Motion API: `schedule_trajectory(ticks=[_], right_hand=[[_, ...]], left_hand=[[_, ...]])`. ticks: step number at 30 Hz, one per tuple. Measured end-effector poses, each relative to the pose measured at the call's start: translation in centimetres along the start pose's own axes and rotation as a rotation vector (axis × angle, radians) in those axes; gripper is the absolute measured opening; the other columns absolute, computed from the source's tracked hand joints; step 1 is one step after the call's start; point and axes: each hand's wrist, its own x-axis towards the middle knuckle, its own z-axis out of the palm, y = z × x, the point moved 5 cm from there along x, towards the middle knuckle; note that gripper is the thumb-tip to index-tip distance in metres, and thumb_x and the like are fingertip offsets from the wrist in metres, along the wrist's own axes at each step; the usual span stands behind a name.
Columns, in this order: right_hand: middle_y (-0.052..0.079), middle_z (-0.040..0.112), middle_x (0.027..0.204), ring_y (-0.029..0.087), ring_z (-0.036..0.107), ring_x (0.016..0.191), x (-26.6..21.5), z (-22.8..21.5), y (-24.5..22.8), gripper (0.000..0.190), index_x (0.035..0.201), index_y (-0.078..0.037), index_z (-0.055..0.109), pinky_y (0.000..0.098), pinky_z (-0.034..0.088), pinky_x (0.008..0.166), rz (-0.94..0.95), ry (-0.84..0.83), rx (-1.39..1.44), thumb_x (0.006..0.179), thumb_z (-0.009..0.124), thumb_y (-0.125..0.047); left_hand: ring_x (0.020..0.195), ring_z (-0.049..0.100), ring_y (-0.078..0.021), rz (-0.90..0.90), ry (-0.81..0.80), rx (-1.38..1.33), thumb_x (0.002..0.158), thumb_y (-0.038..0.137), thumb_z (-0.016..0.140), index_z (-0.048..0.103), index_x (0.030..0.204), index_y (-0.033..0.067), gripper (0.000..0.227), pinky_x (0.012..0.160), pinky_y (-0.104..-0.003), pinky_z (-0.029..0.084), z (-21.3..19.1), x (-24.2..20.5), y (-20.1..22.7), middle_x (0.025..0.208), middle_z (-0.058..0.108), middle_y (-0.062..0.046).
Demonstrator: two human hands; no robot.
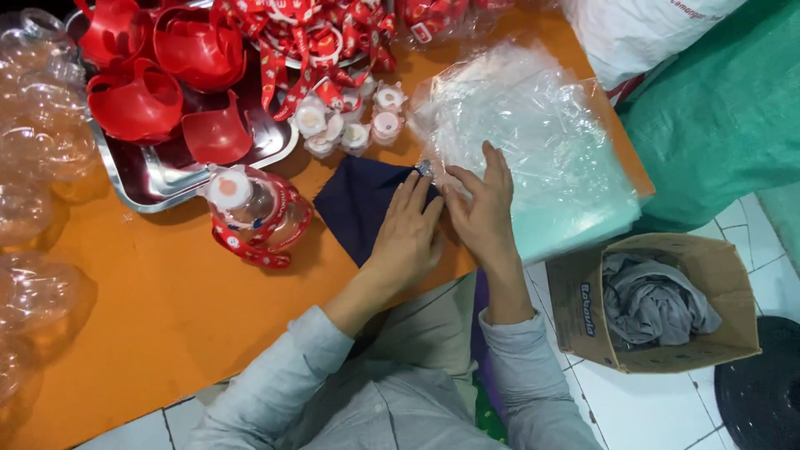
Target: Assembling decorative plastic bottles by attaching bases and lanyards, then packaging them in plastic sleeves.
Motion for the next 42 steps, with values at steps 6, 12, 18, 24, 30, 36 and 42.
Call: schedule_trajectory(ticks=[6, 12, 18, 24, 30, 36, 42], right_hand=[[0.037, 0.046, 0.144, 0.057, 0.038, 0.139, 0.0, 0.5, 2.8, 0.04, 0.134, 0.014, 0.056, 0.0751, 0.021, 0.112, 0.077, -0.012, 0.035, 0.103, 0.057, -0.012], [0.022, 0.05, 0.146, 0.042, 0.047, 0.14, -0.9, -1.5, 2.7, 0.041, 0.142, 0.005, 0.054, 0.059, 0.023, 0.12, -0.075, 0.25, 0.071, 0.105, 0.059, -0.012], [0.022, 0.066, 0.13, 0.046, 0.06, 0.124, -5.4, -1.3, -2.4, 0.042, 0.124, 0.002, 0.069, 0.0666, 0.036, 0.114, -0.514, 0.449, 0.082, 0.09, 0.071, -0.022], [0.021, 0.075, 0.113, 0.041, 0.072, 0.107, -9.9, 0.9, -8.7, 0.019, 0.102, -0.003, 0.079, 0.0578, 0.051, 0.101, -0.578, 0.374, 0.642, 0.086, 0.072, -0.01], [0.02, 0.054, 0.121, 0.026, 0.057, 0.103, -9.3, -1.9, -2.7, 0.042, 0.124, 0.004, 0.049, 0.0434, 0.047, 0.1, -0.077, 0.483, 0.689, 0.098, 0.057, -0.028], [0.013, 0.061, 0.127, 0.02, 0.062, 0.111, -7.7, -1.4, -3.2, 0.059, 0.141, 0.001, 0.049, 0.0308, 0.047, 0.092, 0.073, 0.004, 1.151, 0.097, 0.062, -0.036], [0.007, 0.049, 0.051, 0.012, 0.047, 0.041, -7.8, 0.9, -6.2, 0.023, 0.09, 0.003, 0.069, 0.0224, 0.038, 0.044, 0.07, 0.119, 1.009, 0.106, 0.058, -0.009]], left_hand=[[0.145, 0.037, -0.047, -0.008, -0.209, 0.071, 0.077, 0.013, 0.067, 0.059, 0.131, -0.0029, 0.058, 0.121, -0.055, 0.026, 3.8, 1.0, -1.3, 0.143, 0.051, -0.029], [0.144, 0.038, -0.0465, -0.015, -0.303, 0.012, 0.082, 0.015, 0.069, 0.059, 0.133, -0.003, 0.055, 0.122, -0.054, 0.025, 4.1, 1.1, -1.6, 0.141, 0.054, -0.027], [0.141, 0.045, -0.0387, 0.038, 0.16, -0.92, 0.09, 0.045, 0.072, 0.05, 0.146, 0.0019, 0.075, 0.118, -0.054, 0.033, -1.4, -0.8, -2.1, 0.144, 0.056, -0.024], [0.123, 0.062, -0.0333, -0.172, 0.478, -0.991, 0.103, 0.005, 0.05, 0.051, 0.141, -0.0045, 0.039, 0.106, -0.05, 0.051, -7.0, -5.8, -0.5, 0.126, 0.067, -0.024], [0.122, 0.064, -0.0387, -0.216, 0.501, -1.23, 0.099, -0.001, 0.052, 0.054, 0.134, -0.0054, 0.035, 0.104, -0.062, 0.051, -9.9, -11.0, -1.7, 0.129, 0.066, -0.025], [0.115, 0.067, -0.0367, -0.284, 0.41, -1.234, 0.097, 0.0, 0.053, 0.052, 0.137, -0.0114, 0.041, 0.098, -0.063, 0.052, -12.4, -15.0, -1.5, 0.123, 0.068, -0.029], [0.068, 0.069, -0.0166, -0.513, 0.607, -1.028, 0.101, 0.009, 0.059, 0.066, 0.114, -0.0097, 0.024, 0.058, -0.036, 0.066, -13.2, -19.3, -5.0, 0.083, 0.07, -0.018]])
